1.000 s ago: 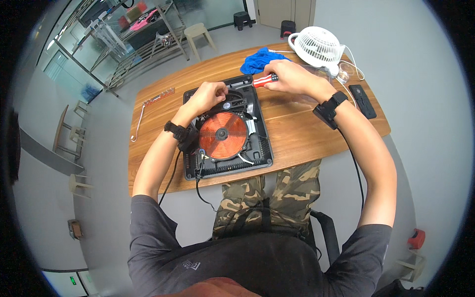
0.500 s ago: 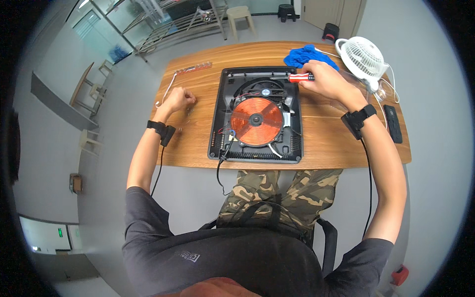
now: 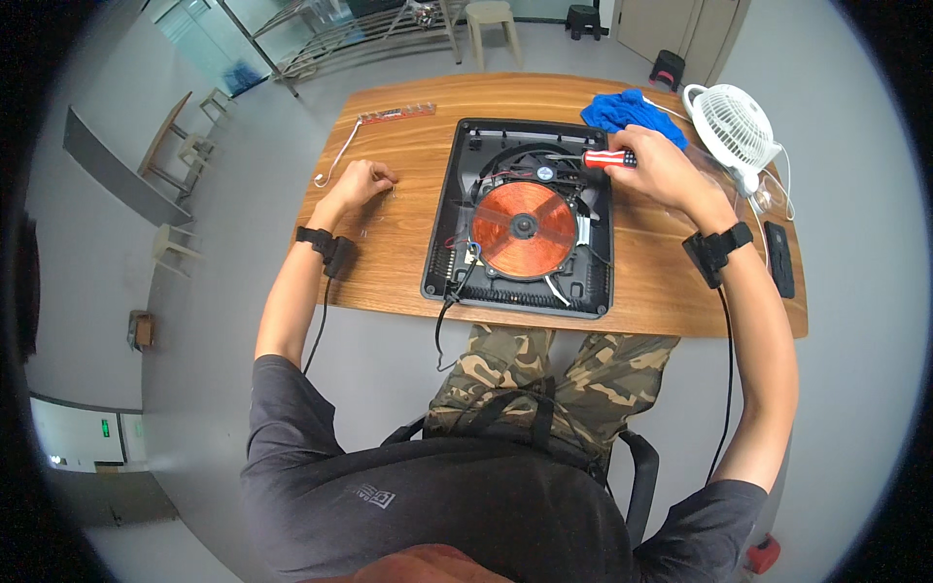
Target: The person assembles an electronic device on a wooden table, using a screwdriver to fasten screws into a circuit board and securing a copper-colored fan component. The person handles screws, a screwdriver, and the device casing while seated.
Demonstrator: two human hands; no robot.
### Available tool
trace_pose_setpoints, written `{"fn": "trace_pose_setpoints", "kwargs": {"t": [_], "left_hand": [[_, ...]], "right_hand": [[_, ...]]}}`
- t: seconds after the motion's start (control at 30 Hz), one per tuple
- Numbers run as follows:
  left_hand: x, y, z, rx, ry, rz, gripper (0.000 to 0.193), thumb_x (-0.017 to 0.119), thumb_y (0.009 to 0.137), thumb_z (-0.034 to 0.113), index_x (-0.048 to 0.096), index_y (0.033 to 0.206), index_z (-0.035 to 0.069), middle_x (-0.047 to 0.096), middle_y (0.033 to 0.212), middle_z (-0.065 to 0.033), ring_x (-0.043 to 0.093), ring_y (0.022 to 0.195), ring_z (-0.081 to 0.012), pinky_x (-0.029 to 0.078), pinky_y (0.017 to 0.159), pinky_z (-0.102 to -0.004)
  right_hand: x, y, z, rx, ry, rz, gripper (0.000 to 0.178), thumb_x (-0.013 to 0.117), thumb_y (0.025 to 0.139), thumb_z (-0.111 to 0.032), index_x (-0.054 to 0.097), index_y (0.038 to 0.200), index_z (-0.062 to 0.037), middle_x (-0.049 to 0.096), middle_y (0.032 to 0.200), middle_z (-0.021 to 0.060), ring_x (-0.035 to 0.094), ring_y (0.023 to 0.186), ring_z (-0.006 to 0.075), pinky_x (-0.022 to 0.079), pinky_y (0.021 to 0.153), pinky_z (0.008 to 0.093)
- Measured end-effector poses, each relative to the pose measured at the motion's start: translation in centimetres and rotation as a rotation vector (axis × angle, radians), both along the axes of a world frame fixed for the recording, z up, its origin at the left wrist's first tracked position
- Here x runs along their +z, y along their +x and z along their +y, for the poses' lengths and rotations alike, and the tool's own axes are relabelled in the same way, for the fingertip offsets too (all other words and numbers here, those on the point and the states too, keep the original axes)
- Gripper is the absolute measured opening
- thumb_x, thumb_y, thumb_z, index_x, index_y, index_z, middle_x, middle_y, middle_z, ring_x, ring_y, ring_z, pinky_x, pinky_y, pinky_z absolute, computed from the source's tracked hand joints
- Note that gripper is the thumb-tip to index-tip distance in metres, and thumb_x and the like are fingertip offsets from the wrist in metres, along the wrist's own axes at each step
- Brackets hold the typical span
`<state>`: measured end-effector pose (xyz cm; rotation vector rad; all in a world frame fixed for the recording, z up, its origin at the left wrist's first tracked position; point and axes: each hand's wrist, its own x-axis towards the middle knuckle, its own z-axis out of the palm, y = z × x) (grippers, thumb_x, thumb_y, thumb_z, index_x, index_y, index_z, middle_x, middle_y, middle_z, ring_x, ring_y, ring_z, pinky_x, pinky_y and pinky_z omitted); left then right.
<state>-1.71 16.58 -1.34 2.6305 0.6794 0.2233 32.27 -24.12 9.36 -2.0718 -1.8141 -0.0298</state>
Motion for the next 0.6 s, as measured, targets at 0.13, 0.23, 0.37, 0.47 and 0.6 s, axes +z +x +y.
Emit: {"fn": "trace_pose_setpoints", "kwargs": {"t": [0.13, 0.23, 0.37, 0.47, 0.6], "left_hand": [[0.2, -1.0, 1.4, -0.016, 0.006, 0.031, 0.017, 0.074, 0.086, 0.006, 0.077, 0.102, 0.002, 0.077, 0.095, -0.0165, 0.074, 0.089, -0.0294, 0.059, 0.082, -0.0377], [-0.3, -1.6, 1.9, -0.029, 0.086, 0.041, 0.016, 0.074, 0.085, 0.005, 0.077, 0.1, 0.001, 0.077, 0.093, -0.0163, 0.074, 0.088, -0.0311, 0.059, 0.082, -0.038], [-0.1, -1.8, 0.9, -0.009, 0.13, 0.052, 0.015, 0.075, 0.083, 0.006, 0.075, 0.097, 0.0, 0.075, 0.09, -0.0164, 0.072, 0.087, -0.0321, 0.058, 0.08, -0.0392], [-0.7, -1.8, 1.4, -0.008, 0.156, 0.062, 0.015, 0.077, 0.081, 0.008, 0.075, 0.094, 0.0, 0.075, 0.089, -0.0169, 0.072, 0.086, -0.0317, 0.058, 0.078, -0.04], [-0.9, -1.7, 1.9, 0.033, 0.114, 0.077, 0.013, 0.078, 0.079, 0.007, 0.075, 0.09, 0.001, 0.075, 0.087, -0.0161, 0.073, 0.083, -0.0311, 0.058, 0.077, -0.04]], "right_hand": [[-0.2, 0.5, -0.3, 0.011, 0.022, -0.018, 0.028, 0.075, 0.086, -0.02, 0.067, 0.098, 0.003, 0.066, 0.095, 0.0179, 0.064, 0.094, 0.0354, 0.052, 0.083, 0.0424], [-0.3, 0.8, -0.1, 0.01, 0.025, -0.027, 0.027, 0.075, 0.086, -0.02, 0.067, 0.098, 0.0026, 0.065, 0.095, 0.0174, 0.064, 0.094, 0.0351, 0.051, 0.083, 0.0423], [-0.2, 0.7, -0.1, 0.019, 0.02, -0.015, 0.027, 0.076, 0.084, -0.02, 0.066, 0.099, 0.0004, 0.065, 0.095, 0.0174, 0.063, 0.098, 0.0361, 0.05, 0.086, 0.0448], [0.0, 0.3, -0.2, -0.009, -0.014, 0.001, 0.029, 0.076, 0.084, -0.021, 0.066, 0.1, 0.0003, 0.065, 0.095, 0.0175, 0.063, 0.098, 0.0364, 0.05, 0.087, 0.0448], [-0.2, 0.6, -0.5, -0.01, -0.007, -0.008, 0.029, 0.076, 0.084, -0.021, 0.067, 0.101, 0.0002, 0.065, 0.098, 0.0177, 0.064, 0.1, 0.0367, 0.05, 0.088, 0.0454]]}}
